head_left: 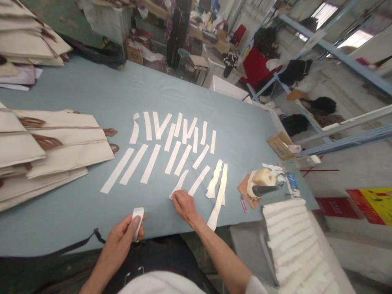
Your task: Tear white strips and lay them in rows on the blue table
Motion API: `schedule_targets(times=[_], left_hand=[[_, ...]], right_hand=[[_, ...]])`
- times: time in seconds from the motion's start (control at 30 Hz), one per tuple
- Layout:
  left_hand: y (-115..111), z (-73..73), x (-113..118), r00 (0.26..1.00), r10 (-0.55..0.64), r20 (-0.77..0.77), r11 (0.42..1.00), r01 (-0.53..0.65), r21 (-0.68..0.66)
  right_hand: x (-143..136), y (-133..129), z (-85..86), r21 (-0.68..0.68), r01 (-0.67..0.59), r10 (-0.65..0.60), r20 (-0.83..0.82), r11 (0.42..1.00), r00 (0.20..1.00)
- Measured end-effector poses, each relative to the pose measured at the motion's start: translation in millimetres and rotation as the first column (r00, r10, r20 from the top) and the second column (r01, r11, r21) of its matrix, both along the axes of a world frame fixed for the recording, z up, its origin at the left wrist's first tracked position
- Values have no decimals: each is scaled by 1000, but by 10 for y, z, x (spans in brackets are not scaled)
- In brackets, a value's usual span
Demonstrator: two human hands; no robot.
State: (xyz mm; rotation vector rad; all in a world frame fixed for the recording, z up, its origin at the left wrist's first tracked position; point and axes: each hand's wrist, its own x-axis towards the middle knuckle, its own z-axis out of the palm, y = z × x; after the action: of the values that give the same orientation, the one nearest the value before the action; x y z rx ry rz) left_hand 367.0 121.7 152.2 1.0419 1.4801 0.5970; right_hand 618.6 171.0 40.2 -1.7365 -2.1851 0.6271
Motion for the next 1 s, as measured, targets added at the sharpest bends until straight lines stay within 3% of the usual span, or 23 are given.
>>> schedule_targets(times=[0.27,0.6,0.83,1.0], left_hand=[[-156,59,-174,999,45,23,999,-45,-10],[-370,95,-433,999,33,15,999,-33,17],[-416,172,-554,998,40,51,999,-40,7],[-450,179,-644,983,114,146,993,-110,-33]], right_hand=[[-157,-130,40,8,17,-17,125,1000,992],[-551,-384,-88,-32,95,-88,174,995,981],[-799,-405,-90,-50,144,-138,114,988,984],[-834,-617,-9,-88,115,-114,26,989,993]])
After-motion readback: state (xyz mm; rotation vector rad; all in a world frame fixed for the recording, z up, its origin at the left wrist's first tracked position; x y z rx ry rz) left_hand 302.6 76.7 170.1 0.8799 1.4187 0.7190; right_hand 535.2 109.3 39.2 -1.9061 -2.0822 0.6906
